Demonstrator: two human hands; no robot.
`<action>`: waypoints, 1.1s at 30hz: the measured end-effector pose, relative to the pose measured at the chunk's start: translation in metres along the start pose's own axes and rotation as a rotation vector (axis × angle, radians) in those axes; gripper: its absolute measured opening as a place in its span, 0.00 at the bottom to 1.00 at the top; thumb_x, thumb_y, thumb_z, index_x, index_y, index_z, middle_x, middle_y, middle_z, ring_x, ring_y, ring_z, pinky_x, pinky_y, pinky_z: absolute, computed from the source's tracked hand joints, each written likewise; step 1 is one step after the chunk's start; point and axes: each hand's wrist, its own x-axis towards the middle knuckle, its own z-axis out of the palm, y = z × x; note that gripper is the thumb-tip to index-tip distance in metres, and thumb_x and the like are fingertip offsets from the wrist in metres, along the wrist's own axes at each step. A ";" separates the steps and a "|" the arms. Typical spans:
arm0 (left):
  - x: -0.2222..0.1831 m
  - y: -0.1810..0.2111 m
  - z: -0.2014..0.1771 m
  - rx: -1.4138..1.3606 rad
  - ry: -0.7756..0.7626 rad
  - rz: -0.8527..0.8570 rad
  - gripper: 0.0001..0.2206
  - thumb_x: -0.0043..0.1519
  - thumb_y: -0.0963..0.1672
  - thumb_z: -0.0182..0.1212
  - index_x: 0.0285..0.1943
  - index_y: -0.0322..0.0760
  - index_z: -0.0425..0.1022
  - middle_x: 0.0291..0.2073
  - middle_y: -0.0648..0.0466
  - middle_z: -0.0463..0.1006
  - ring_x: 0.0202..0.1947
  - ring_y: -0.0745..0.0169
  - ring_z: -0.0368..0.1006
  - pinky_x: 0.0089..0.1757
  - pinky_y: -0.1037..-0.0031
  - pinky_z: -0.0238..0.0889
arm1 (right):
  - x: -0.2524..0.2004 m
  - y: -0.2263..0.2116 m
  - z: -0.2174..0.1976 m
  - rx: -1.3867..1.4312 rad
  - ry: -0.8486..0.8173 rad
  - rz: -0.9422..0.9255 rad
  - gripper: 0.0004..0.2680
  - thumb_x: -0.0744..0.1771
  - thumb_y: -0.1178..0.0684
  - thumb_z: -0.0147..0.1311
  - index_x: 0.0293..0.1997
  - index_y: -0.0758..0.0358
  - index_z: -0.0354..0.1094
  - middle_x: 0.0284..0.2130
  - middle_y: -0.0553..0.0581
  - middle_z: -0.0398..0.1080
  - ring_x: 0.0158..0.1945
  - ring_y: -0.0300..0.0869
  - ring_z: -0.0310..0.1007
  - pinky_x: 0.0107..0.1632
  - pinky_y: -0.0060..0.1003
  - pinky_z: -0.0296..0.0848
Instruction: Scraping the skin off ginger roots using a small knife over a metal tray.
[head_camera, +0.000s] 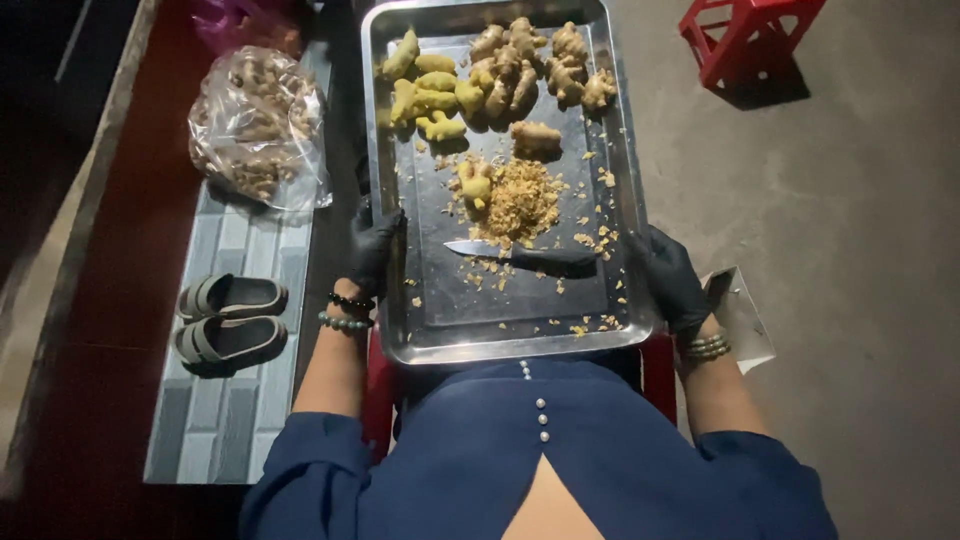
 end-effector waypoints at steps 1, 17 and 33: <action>0.003 -0.002 0.000 -0.002 -0.002 -0.004 0.17 0.57 0.37 0.73 0.54 0.44 0.79 0.42 0.50 0.83 0.35 0.65 0.76 0.37 0.73 0.76 | -0.003 -0.001 0.000 -0.003 0.003 0.003 0.10 0.72 0.50 0.55 0.55 0.66 0.73 0.46 0.68 0.76 0.54 0.52 0.74 0.61 0.53 0.68; 0.002 -0.015 -0.013 0.062 0.046 -0.027 0.22 0.52 0.37 0.75 0.56 0.39 0.76 0.43 0.49 0.81 0.39 0.61 0.77 0.42 0.67 0.75 | 0.065 0.013 0.015 -1.213 0.031 -0.775 0.24 0.68 0.37 0.50 0.76 0.33 0.53 0.72 0.63 0.55 0.74 0.69 0.48 0.66 0.73 0.55; -0.066 0.086 -0.082 0.425 0.231 0.017 0.29 0.58 0.43 0.76 0.67 0.37 0.67 0.53 0.42 0.75 0.52 0.48 0.76 0.49 0.58 0.74 | -0.008 0.009 0.140 -0.604 -0.132 -1.057 0.15 0.66 0.40 0.55 0.59 0.38 0.68 0.58 0.59 0.72 0.67 0.62 0.64 0.64 0.64 0.58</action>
